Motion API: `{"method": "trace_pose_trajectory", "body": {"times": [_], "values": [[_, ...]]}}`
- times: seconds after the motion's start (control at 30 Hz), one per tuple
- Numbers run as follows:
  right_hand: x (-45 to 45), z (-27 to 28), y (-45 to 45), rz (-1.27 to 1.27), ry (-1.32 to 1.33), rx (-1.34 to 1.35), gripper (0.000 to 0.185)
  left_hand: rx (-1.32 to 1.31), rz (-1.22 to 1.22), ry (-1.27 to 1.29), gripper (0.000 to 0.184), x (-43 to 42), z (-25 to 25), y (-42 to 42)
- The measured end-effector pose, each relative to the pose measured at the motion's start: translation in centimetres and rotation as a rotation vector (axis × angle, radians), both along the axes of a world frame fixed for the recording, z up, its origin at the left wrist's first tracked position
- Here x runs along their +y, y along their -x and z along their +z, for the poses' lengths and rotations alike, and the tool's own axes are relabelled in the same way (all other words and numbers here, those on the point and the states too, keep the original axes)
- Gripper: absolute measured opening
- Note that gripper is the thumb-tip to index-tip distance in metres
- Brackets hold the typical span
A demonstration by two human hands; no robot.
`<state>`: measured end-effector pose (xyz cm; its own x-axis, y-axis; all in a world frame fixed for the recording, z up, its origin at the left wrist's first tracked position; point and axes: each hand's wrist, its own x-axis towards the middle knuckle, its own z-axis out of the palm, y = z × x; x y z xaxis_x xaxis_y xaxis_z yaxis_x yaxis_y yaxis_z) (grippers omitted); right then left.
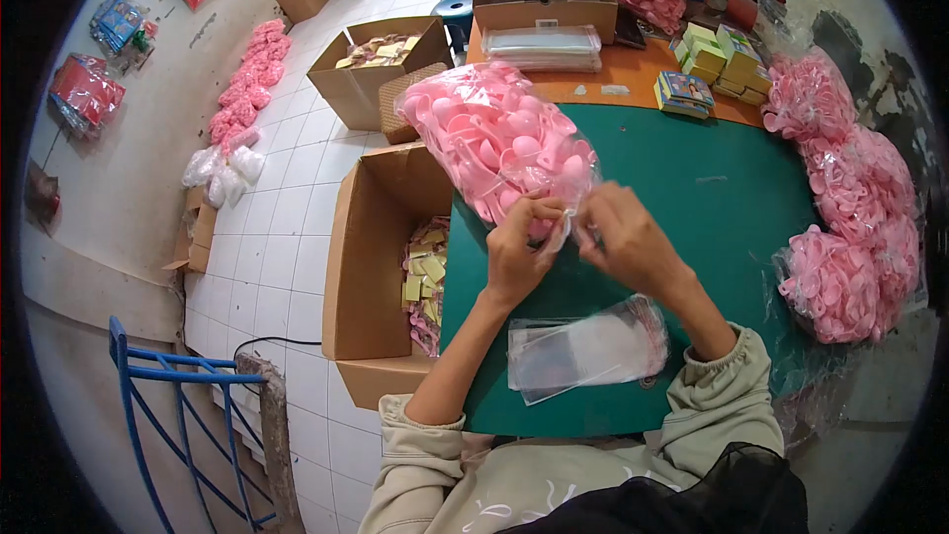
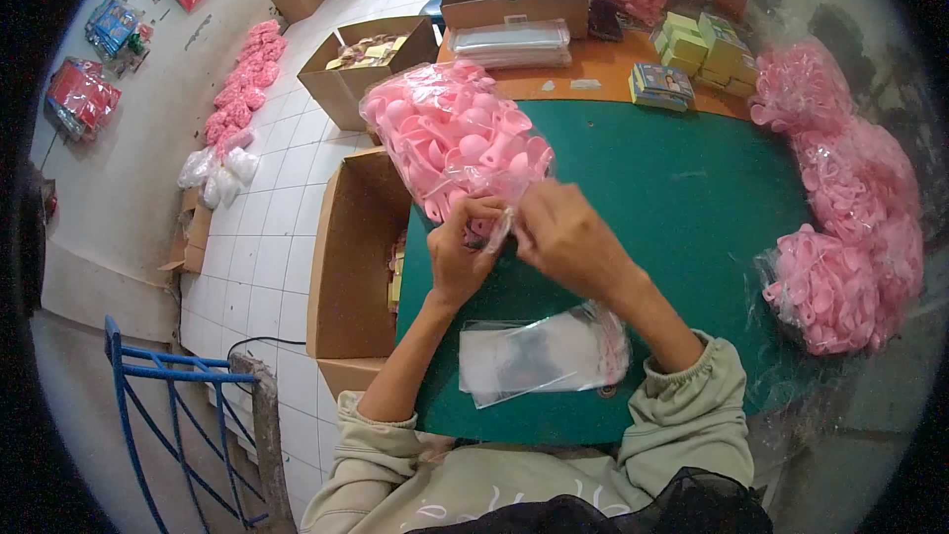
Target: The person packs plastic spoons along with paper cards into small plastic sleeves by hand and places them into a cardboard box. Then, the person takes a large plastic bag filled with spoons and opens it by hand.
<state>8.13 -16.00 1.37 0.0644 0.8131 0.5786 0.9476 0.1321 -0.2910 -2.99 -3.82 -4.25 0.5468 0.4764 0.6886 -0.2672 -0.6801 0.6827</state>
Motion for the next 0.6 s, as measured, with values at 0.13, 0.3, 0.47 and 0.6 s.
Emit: {"method": "trace_pose_trajectory", "body": {"times": [0.13, 0.3, 0.47, 0.6], "values": [[-0.3, 0.0, -0.9, -0.043, 0.040, 0.146, 0.025, -0.017, -0.039, 0.048, 0.016, -0.2, 0.1, 0.1], [-0.1, -1.0, -1.0, -0.007, 0.070, 0.418, 0.025, -0.031, -0.053, 0.053, 0.017, -0.2, -0.1, 0.2], [0.0, -1.4, -1.1, -0.020, 0.027, 0.527, 0.020, 0.031, 0.046, 0.035, 0.018, -0.3, 0.6, 0.5], [0.0, -1.3, -1.2, -0.004, 0.030, 0.516, 0.018, -0.081, 0.176, -0.360, 0.027, -0.2, 1.7, 0.7]]}}
